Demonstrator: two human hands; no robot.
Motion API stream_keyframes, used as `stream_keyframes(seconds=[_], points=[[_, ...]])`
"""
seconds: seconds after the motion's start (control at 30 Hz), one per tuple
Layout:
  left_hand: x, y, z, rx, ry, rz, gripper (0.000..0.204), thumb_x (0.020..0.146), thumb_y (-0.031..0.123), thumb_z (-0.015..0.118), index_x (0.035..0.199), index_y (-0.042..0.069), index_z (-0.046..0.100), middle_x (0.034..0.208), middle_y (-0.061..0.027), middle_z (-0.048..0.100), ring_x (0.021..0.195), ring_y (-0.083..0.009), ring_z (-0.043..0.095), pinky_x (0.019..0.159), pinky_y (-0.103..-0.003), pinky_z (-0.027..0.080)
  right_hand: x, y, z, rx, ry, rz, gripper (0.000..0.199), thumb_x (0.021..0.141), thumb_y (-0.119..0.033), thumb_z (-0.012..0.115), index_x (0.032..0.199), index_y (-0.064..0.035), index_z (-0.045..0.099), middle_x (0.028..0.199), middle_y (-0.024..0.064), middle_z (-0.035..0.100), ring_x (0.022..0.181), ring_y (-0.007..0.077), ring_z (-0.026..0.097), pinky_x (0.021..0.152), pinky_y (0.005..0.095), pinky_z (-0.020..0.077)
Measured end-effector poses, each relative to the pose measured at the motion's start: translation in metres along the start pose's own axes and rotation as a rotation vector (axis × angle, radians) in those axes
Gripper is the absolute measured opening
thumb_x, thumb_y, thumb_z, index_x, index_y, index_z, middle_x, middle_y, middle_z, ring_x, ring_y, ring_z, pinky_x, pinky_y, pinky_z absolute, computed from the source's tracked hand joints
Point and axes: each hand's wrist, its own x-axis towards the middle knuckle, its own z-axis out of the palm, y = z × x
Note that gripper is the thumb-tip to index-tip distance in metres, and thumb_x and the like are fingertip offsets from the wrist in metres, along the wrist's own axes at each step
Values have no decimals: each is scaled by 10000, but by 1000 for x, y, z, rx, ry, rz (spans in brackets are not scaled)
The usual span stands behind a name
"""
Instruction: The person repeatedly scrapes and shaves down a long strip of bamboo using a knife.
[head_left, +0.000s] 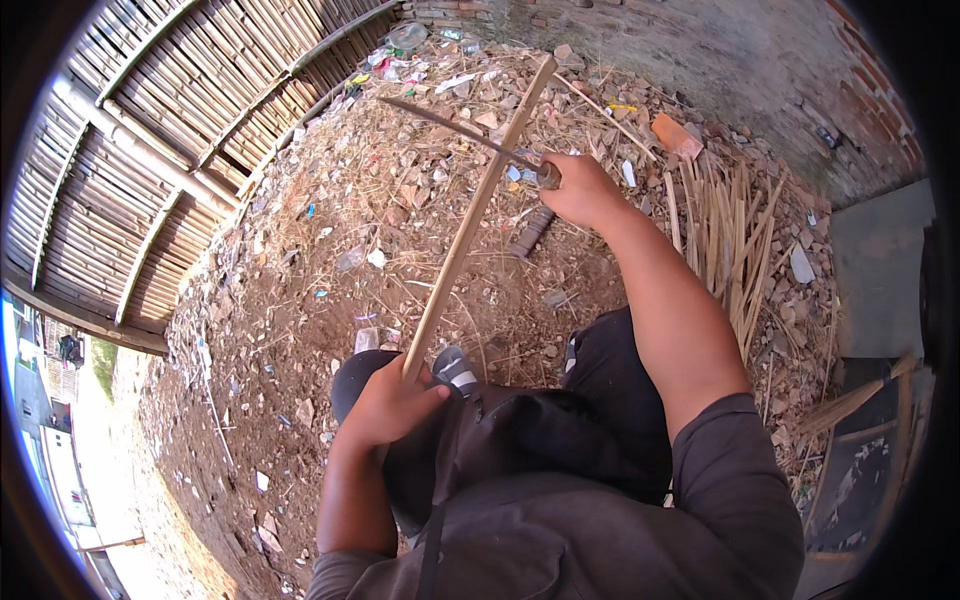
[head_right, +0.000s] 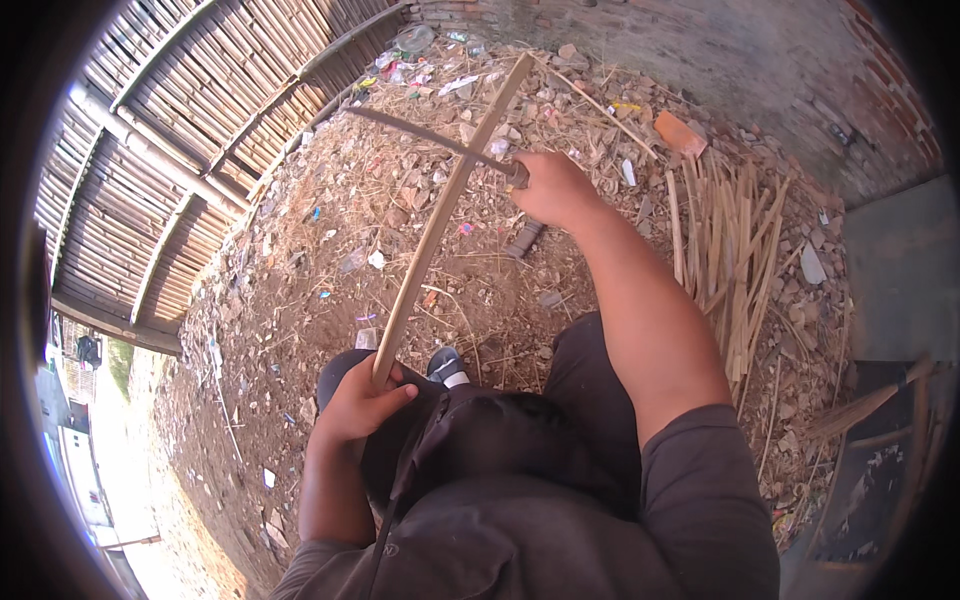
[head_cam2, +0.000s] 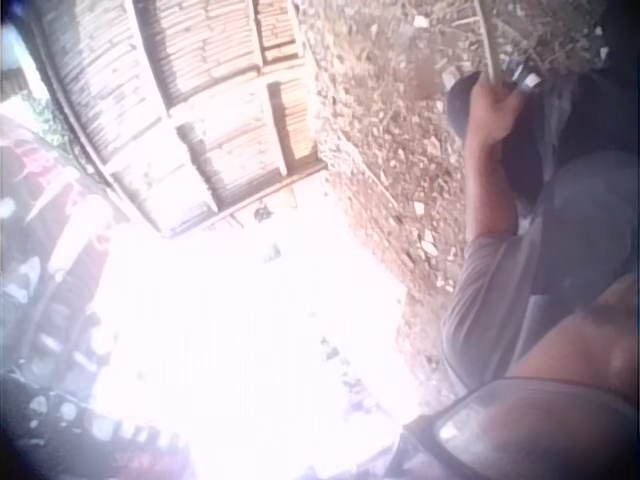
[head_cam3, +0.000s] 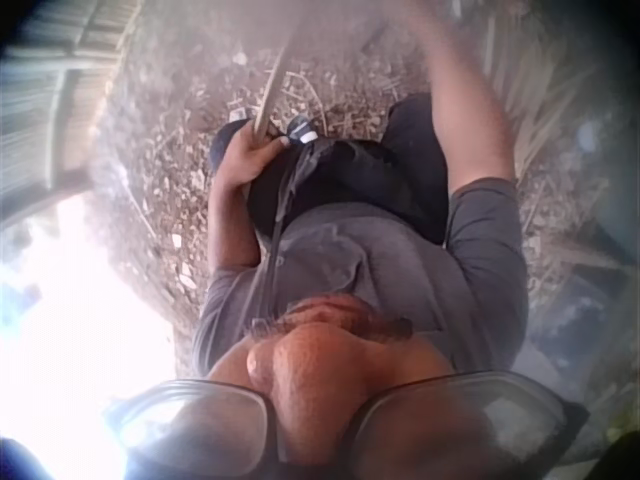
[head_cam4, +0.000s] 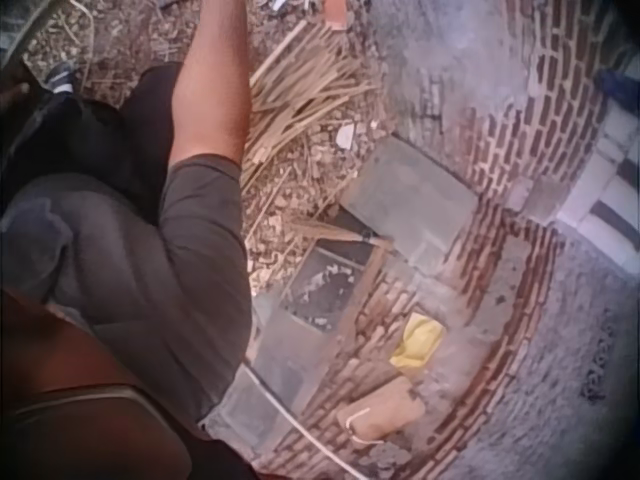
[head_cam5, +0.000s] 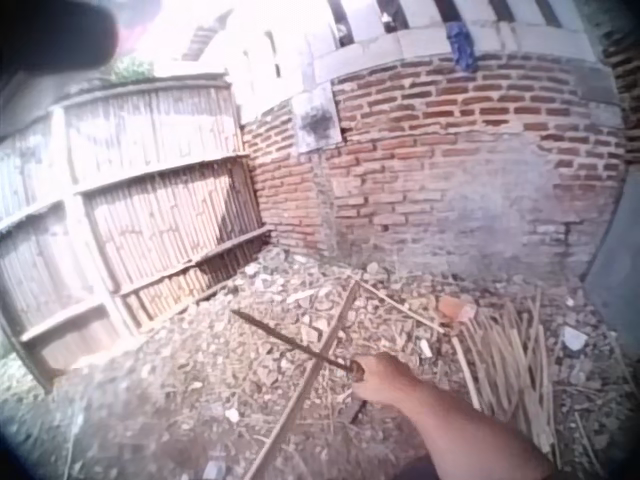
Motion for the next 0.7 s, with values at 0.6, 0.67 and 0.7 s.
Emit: stream_keyframes(seconds=[0.6, 0.67, 0.7], points=[[-34, 1, -17, -187, -51, 57, 251, 885, 119, 768, 978, 67, 541, 792, 64, 495, 695, -38, 446, 584, -230, 366, -26, -40, -32, -250, -102, -392, 171, 726, -185, 729, 828, -124, 607, 710, 99, 655, 743, 334, 682, 651, 479, 518], [-51, -14, -24, -209, -63, -2, 250, 890, 124, 765, 986, 68, 541, 791, 64, 492, 690, -37, 438, 581, -232, 359, -36, -50, -37, -281, -231, -465, 161, 726, -172, 721, 846, -127, 624, 721, 103, 666, 751, 338, 688, 654, 480, 525], [-54, -27, -24, -246, -116, 34, 261, 891, 134, 770, 993, 68, 539, 789, 63, 490, 689, -36, 434, 581, -230, 357, -40, -55, -38, -290, -272, -460, 163, 728, -173, 721, 849, -128, 622, 722, 98, 672, 751, 337, 692, 659, 484, 533]])
